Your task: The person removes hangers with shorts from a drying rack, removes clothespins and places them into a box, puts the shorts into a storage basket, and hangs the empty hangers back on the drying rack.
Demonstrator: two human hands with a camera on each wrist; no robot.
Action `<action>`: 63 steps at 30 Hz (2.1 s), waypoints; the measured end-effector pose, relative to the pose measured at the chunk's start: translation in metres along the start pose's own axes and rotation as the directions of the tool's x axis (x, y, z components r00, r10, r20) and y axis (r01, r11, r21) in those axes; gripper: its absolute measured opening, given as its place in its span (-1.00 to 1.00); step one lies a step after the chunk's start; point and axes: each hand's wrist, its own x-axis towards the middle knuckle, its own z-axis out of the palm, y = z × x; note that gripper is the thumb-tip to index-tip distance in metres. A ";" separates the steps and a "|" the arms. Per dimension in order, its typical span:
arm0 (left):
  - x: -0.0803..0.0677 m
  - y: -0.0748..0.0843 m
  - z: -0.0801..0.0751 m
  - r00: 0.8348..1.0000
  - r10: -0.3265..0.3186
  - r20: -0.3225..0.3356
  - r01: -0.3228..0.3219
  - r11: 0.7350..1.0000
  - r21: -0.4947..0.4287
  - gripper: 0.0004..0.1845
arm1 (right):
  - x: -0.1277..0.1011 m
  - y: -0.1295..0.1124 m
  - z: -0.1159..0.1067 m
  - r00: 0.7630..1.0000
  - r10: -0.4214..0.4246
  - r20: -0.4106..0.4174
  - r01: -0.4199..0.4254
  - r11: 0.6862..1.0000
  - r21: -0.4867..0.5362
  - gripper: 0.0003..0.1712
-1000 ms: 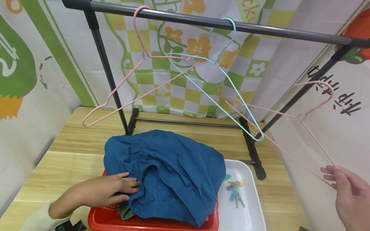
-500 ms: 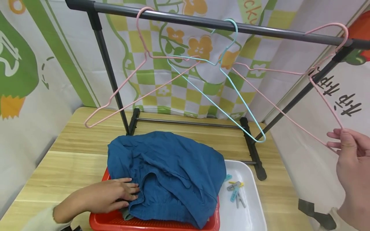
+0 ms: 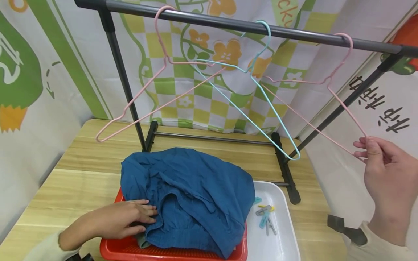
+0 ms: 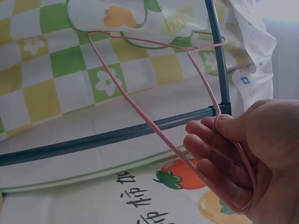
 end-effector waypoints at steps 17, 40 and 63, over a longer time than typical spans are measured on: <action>-0.006 0.006 -0.008 0.999 0.003 -0.055 -0.004 1.000 -0.016 -0.70 | -0.013 -0.004 0.007 0.983 -0.181 0.026 0.167 0.945 0.280 -0.73; 0.004 -0.037 -0.084 0.892 -0.144 -0.428 0.134 0.989 -0.055 -0.50 | -0.087 -0.035 0.076 0.617 -0.202 0.761 0.158 0.979 0.132 -0.44; 0.056 -0.117 -0.084 0.970 -0.110 -0.216 0.069 0.980 -0.189 -0.58 | -0.056 -0.030 0.213 0.151 -0.281 0.948 -0.077 0.952 0.295 -0.33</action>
